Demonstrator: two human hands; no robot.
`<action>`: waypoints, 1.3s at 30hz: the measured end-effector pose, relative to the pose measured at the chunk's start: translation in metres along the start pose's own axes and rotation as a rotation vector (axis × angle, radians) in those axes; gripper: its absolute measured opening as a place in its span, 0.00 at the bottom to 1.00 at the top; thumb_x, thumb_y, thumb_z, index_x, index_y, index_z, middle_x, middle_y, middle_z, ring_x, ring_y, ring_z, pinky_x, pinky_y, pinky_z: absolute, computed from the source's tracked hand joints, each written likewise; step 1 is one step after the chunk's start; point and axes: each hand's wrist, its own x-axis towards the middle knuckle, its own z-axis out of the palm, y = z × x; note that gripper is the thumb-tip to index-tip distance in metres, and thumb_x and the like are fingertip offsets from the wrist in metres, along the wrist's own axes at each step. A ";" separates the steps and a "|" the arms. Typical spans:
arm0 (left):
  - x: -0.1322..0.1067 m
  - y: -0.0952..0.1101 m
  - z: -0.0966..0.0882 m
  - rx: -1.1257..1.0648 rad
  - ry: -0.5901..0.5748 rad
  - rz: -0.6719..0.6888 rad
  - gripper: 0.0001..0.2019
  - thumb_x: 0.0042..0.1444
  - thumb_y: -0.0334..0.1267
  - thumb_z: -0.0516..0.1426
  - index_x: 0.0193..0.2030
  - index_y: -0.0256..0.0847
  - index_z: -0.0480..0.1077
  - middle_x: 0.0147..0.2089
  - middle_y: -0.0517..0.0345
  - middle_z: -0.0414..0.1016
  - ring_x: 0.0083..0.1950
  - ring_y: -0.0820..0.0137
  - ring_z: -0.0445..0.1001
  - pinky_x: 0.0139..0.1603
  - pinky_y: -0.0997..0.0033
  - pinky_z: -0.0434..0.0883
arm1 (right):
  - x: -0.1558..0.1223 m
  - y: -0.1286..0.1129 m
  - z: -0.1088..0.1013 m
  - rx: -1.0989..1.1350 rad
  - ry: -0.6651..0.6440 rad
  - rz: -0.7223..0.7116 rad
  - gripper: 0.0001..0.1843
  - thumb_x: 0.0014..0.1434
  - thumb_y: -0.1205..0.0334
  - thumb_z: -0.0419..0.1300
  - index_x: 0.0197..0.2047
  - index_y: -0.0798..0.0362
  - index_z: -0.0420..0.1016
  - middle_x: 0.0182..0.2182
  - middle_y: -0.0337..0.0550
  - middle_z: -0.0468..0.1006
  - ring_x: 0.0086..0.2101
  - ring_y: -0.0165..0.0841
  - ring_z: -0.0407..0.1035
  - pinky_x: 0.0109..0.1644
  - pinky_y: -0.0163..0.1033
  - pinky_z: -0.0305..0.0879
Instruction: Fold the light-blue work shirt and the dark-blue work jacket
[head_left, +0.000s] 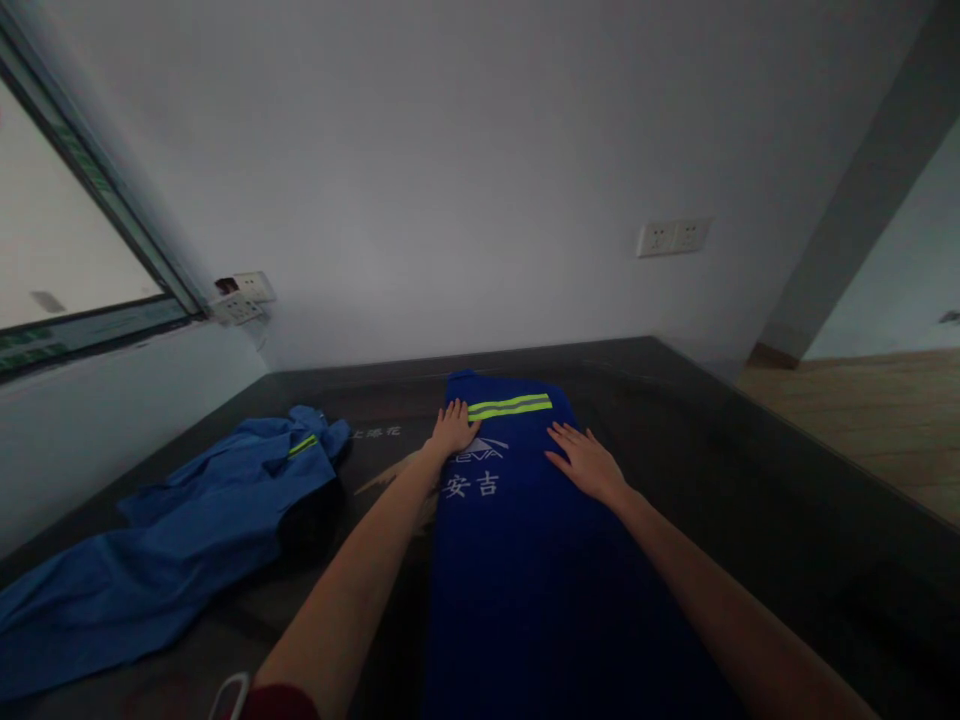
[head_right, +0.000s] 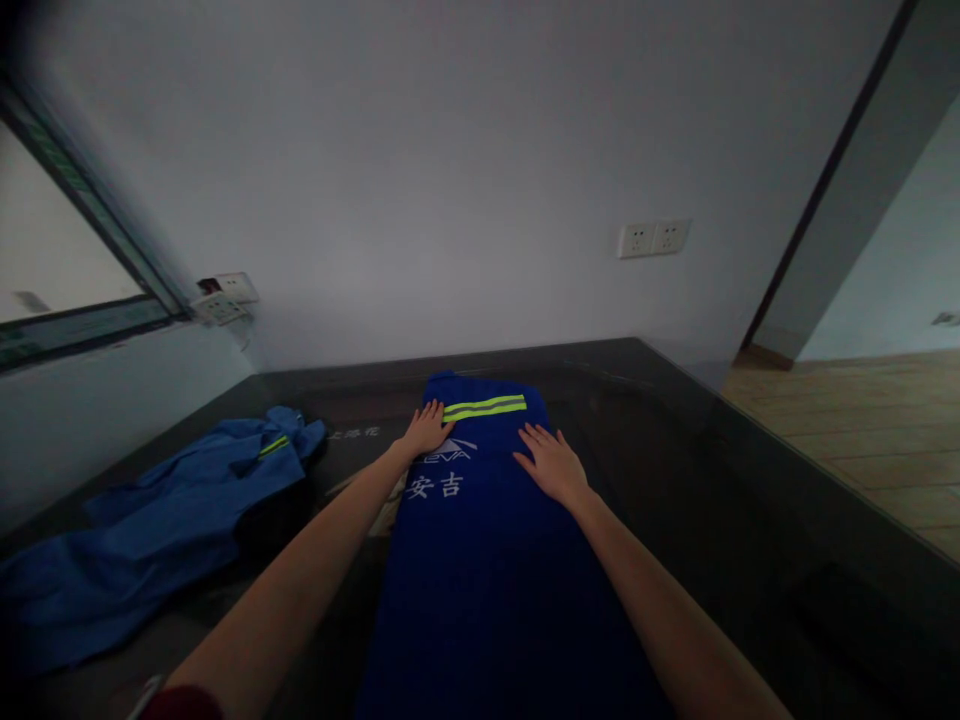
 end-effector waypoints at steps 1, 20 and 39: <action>0.002 -0.001 0.003 -0.005 -0.008 -0.006 0.35 0.63 0.55 0.37 0.69 0.31 0.46 0.71 0.39 0.42 0.72 0.55 0.42 0.68 0.50 0.46 | 0.000 0.000 0.000 -0.002 -0.001 0.002 0.34 0.65 0.41 0.38 0.66 0.51 0.57 0.64 0.48 0.57 0.64 0.41 0.49 0.66 0.57 0.44; -0.014 0.003 0.000 -0.141 0.359 -0.010 0.22 0.64 0.41 0.43 0.62 0.39 0.61 0.63 0.45 0.63 0.64 0.60 0.60 0.66 0.53 0.54 | 0.000 -0.002 -0.002 0.008 0.001 0.009 0.34 0.65 0.42 0.39 0.65 0.53 0.58 0.64 0.49 0.58 0.64 0.41 0.50 0.66 0.56 0.45; -0.164 0.031 -0.006 -0.024 0.130 0.275 0.29 0.64 0.48 0.42 0.68 0.36 0.51 0.71 0.45 0.48 0.71 0.57 0.44 0.69 0.51 0.46 | -0.020 -0.024 -0.019 -0.082 0.173 -0.106 0.28 0.67 0.54 0.39 0.64 0.59 0.60 0.65 0.50 0.56 0.66 0.40 0.44 0.68 0.56 0.35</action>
